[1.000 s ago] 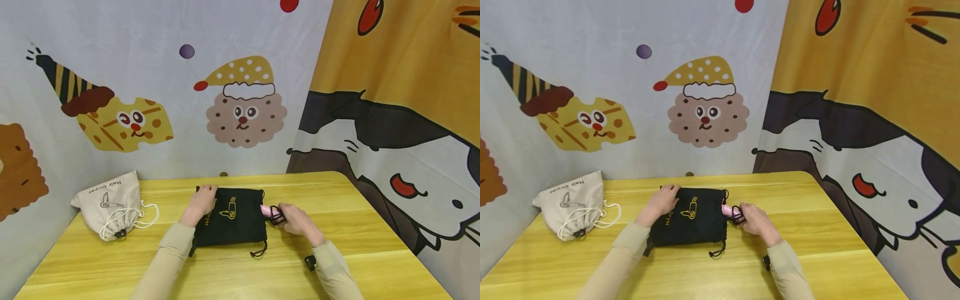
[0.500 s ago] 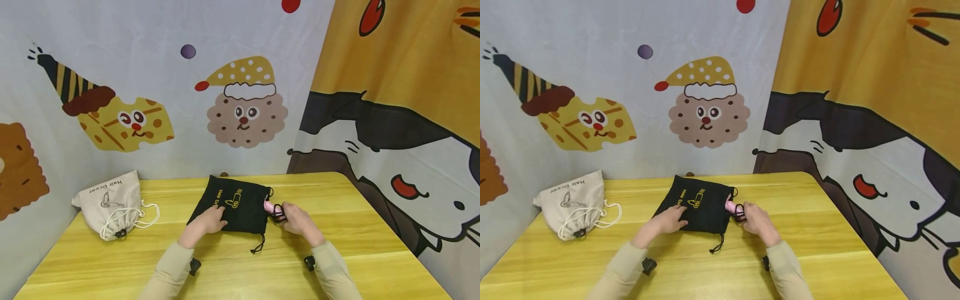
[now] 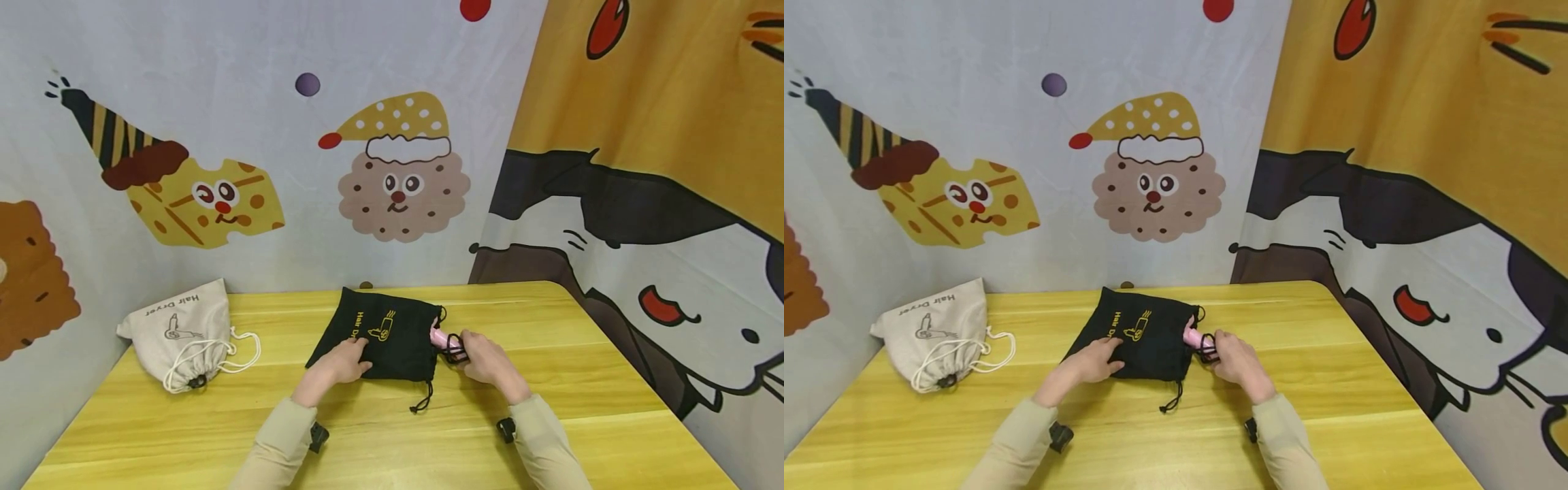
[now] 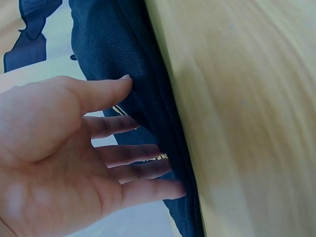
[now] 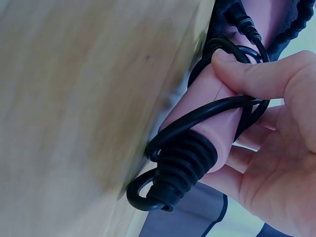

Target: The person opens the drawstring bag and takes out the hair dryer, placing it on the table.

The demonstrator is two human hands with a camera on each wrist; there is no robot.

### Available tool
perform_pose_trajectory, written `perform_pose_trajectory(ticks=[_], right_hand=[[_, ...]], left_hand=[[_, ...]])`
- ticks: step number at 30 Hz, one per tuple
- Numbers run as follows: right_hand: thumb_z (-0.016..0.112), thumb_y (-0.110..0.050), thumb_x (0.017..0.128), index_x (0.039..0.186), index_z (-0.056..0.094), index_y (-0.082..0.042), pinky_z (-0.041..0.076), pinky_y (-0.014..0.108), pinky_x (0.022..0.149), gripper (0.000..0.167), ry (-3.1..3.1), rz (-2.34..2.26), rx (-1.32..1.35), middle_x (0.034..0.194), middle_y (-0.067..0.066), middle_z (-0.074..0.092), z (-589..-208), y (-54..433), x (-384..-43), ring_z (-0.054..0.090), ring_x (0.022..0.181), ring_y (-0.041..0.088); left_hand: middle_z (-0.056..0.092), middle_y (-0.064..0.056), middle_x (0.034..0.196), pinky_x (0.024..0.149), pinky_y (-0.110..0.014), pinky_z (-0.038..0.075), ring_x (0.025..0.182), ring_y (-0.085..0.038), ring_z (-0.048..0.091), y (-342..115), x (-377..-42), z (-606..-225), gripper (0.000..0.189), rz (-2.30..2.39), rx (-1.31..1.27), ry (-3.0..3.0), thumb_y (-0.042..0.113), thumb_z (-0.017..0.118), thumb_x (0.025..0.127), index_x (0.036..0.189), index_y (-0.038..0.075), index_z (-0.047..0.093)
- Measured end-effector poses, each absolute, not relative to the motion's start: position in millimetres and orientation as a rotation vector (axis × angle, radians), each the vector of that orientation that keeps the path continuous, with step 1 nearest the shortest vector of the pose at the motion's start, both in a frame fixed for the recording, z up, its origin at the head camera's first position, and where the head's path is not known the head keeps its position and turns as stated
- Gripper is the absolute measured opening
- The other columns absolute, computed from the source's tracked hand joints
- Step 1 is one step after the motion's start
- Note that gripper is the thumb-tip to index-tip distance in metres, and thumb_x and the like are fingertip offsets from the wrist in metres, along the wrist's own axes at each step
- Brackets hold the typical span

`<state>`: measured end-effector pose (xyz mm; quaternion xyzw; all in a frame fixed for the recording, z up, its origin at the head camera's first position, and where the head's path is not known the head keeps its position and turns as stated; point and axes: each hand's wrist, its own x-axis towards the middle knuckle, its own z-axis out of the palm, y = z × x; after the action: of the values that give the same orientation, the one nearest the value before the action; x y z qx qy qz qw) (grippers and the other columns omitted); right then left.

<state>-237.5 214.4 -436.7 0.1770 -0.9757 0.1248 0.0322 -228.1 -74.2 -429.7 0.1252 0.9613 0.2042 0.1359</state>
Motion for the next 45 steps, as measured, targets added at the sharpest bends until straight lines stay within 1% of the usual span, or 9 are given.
perform_pose_trajectory(ticks=[11,24,33,41,45], right_hand=[[0.077,-0.008,0.071,0.089,0.051,-0.003,0.049,0.042,0.061,0.032,-3.007,0.373,0.549,0.079,0.010,0.058,-437.6,218.9,-237.4,0.057,0.072,0.023],[0.079,-0.008,0.071,0.091,0.052,-0.004,0.051,0.039,0.064,0.033,-2.999,0.381,0.592,0.081,0.010,0.060,-434.8,228.8,-235.2,0.057,0.072,0.021],[0.078,-0.007,0.072,0.092,0.053,-0.003,0.052,0.038,0.066,0.033,-3.013,0.403,0.595,0.082,0.010,0.061,-433.1,234.9,-233.9,0.058,0.073,0.021],[0.078,-0.006,0.071,0.094,0.054,-0.003,0.053,0.039,0.069,0.034,-3.006,0.421,0.616,0.084,0.010,0.063,-432.3,240.2,-234.5,0.059,0.075,0.021],[0.078,-0.006,0.071,0.095,0.055,-0.002,0.052,0.038,0.068,0.034,-2.996,0.436,0.644,0.084,0.010,0.063,-432.7,244.2,-234.2,0.058,0.075,0.020]], left_hand=[[0.040,-0.024,0.145,0.107,-0.052,0.036,0.134,-0.039,0.040,-74.5,-226.0,-425.8,0.052,0.601,0.349,2.755,0.024,0.058,0.094,0.138,0.002,0.043],[0.041,-0.024,0.144,0.109,-0.051,0.036,0.135,-0.038,0.038,-73.3,-226.2,-427.2,0.053,0.576,0.338,2.762,0.025,0.060,0.093,0.138,0.002,0.044],[0.040,-0.022,0.146,0.109,-0.050,0.035,0.136,-0.037,0.038,-72.6,-226.0,-426.9,0.053,0.559,0.334,2.757,0.026,0.059,0.093,0.138,0.003,0.044],[0.041,-0.023,0.145,0.108,-0.050,0.036,0.135,-0.037,0.039,-72.0,-225.0,-425.6,0.053,0.543,0.334,2.764,0.026,0.060,0.092,0.137,0.003,0.044],[0.041,-0.023,0.144,0.109,-0.050,0.036,0.135,-0.037,0.039,-71.9,-224.9,-425.5,0.053,0.543,0.342,2.767,0.026,0.061,0.092,0.137,0.003,0.045]])
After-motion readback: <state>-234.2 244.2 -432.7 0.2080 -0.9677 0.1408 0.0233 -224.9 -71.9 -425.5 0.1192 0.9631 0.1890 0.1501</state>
